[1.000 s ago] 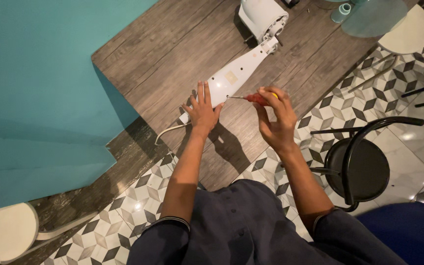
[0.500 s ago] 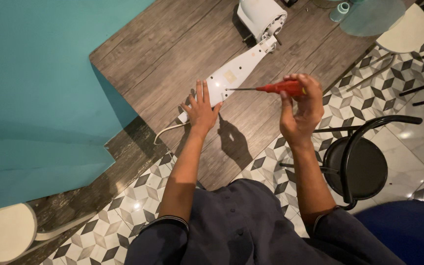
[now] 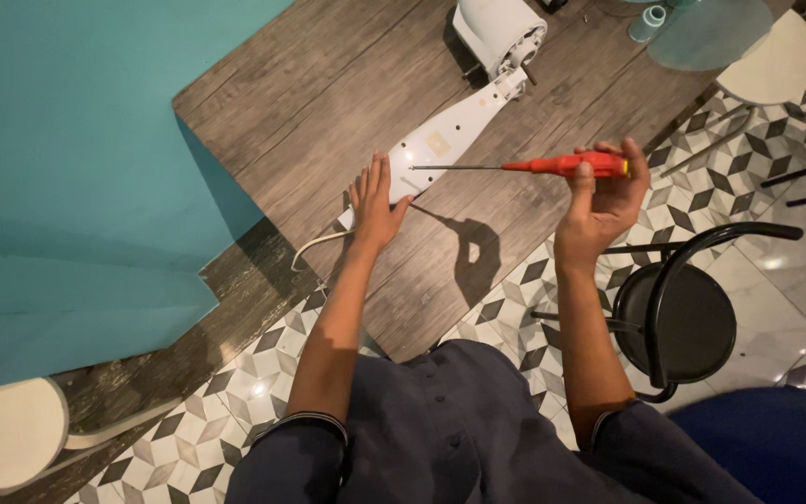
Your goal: The person uses a screwdriver to remove screws from the base of a white electric fan. They separate the fan's casing halves, exposing the internal wiring, and place the removed cover and screws on the table.
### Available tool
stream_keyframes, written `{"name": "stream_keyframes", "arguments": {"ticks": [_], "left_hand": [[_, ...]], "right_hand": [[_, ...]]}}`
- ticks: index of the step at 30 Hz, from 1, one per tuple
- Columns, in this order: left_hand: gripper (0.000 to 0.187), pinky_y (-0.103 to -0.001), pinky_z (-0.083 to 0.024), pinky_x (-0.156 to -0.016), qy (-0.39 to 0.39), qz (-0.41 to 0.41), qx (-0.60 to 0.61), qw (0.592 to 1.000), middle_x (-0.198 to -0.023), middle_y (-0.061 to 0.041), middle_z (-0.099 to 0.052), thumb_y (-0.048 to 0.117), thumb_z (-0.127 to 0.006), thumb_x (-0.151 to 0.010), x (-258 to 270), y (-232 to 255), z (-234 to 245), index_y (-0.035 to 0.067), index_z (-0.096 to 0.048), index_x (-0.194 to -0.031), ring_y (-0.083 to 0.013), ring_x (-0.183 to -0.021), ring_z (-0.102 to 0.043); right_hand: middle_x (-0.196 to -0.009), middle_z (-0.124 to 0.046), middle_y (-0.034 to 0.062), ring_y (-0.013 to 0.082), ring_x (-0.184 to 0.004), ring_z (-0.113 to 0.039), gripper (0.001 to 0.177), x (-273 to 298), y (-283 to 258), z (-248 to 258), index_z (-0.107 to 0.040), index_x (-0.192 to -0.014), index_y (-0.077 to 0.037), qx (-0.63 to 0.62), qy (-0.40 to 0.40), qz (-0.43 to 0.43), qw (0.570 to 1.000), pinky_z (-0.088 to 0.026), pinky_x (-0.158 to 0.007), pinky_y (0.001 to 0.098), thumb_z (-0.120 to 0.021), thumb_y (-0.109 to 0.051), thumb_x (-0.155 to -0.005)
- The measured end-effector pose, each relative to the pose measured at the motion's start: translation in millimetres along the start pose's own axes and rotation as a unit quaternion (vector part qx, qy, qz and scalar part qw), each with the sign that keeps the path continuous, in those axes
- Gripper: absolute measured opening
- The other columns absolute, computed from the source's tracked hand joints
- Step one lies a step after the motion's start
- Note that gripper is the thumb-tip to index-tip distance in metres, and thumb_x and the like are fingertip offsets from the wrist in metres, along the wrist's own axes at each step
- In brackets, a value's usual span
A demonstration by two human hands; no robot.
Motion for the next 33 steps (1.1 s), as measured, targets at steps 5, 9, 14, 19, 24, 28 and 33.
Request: {"name": "stream_keyframes", "arguments": {"ticks": [5, 9, 14, 19, 24, 28, 33], "left_hand": [[0.077, -0.054, -0.017, -0.126, 0.033, -0.013, 0.047, 0.998, -0.168, -0.016, -0.026, 0.027, -0.067, -0.098, 13, -1, 11, 0.002, -0.028, -0.160, -0.0393, -0.153, -0.027], [0.051, -0.052, -0.027, -0.128, 0.106, -0.020, 0.106, 0.988, -0.161, -0.019, -0.045, 0.023, -0.064, -0.104, 13, 11, 24, 0.000, -0.052, -0.148, -0.0388, -0.148, -0.043], [0.049, -0.037, -0.046, -0.113, 0.118, 0.066, 0.375, 0.917, -0.144, -0.019, -0.063, 0.026, -0.060, -0.106, 0, 16, 15, -0.003, -0.056, -0.145, -0.0289, -0.133, -0.062], [0.050, -0.033, -0.048, -0.108, 0.044, 0.076, 0.571, 0.816, -0.137, -0.016, -0.068, 0.024, -0.061, -0.104, -7, 27, 7, -0.002, -0.053, -0.146, -0.0209, -0.123, -0.067], [0.047, -0.029, -0.051, -0.100, -0.004, 0.105, 0.590, 0.800, -0.132, -0.012, -0.071, 0.025, -0.059, -0.104, -3, 35, 16, 0.000, -0.058, -0.144, -0.0179, -0.117, -0.069], [0.040, -0.027, -0.052, -0.098, -0.018, 0.101, 0.599, 0.794, -0.122, -0.011, -0.075, 0.025, -0.061, -0.104, -2, 41, 29, -0.001, -0.065, -0.135, -0.0160, -0.113, -0.070], [0.033, -0.026, -0.053, -0.097, -0.026, 0.103, 0.582, 0.806, -0.111, -0.011, -0.079, 0.024, -0.063, -0.103, 6, 41, 38, -0.002, -0.073, -0.120, -0.0148, -0.107, -0.072]], "right_hand": [[-0.135, -0.060, 0.0123, 0.0240, -0.121, -0.068, 0.048, 6, 37, 27, -0.042, -0.151, -0.008, -0.068, 0.084, -0.090, 0.990, -0.065, -0.100, 0.0456, -0.064, 0.001, -0.110], [-0.130, -0.060, 0.0110, 0.0225, -0.117, -0.068, 0.052, 14, 64, 48, -0.041, -0.152, -0.009, -0.109, 0.139, -0.138, 0.975, -0.067, -0.096, 0.0447, -0.067, -0.002, -0.108], [-0.127, -0.061, 0.0087, 0.0206, -0.109, -0.067, 0.051, 33, 93, 74, -0.043, -0.149, -0.013, -0.146, 0.196, -0.199, 0.949, -0.066, -0.091, 0.0433, -0.068, -0.005, -0.105], [-0.125, -0.063, 0.0097, 0.0203, -0.105, -0.066, 0.050, 58, 109, 88, -0.045, -0.145, -0.016, -0.160, 0.244, -0.236, 0.927, -0.063, -0.087, 0.0436, -0.070, -0.006, -0.103], [-0.123, -0.062, 0.0086, 0.0237, -0.109, -0.067, 0.049, 84, 106, 92, -0.046, -0.144, -0.016, -0.148, 0.271, -0.247, 0.918, -0.064, -0.089, 0.0476, -0.070, -0.008, -0.102], [-0.125, -0.064, 0.0101, 0.0253, -0.111, -0.068, 0.050, 102, 102, 95, -0.045, -0.142, -0.016, -0.148, 0.299, -0.260, 0.906, -0.064, -0.093, 0.0508, -0.069, -0.009, -0.100], [-0.123, -0.063, 0.0108, 0.0243, -0.110, -0.068, 0.048, 125, 97, 103, -0.046, -0.142, -0.016, -0.160, 0.318, -0.258, 0.898, -0.062, -0.098, 0.0555, -0.070, -0.008, -0.101]]}}
Point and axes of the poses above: each hand's wrist, its own x-axis away from the middle knuckle, its own z-axis out of the back of the hand, y = z × x, the point moved 7 cm from there along -x, towards the middle knuckle
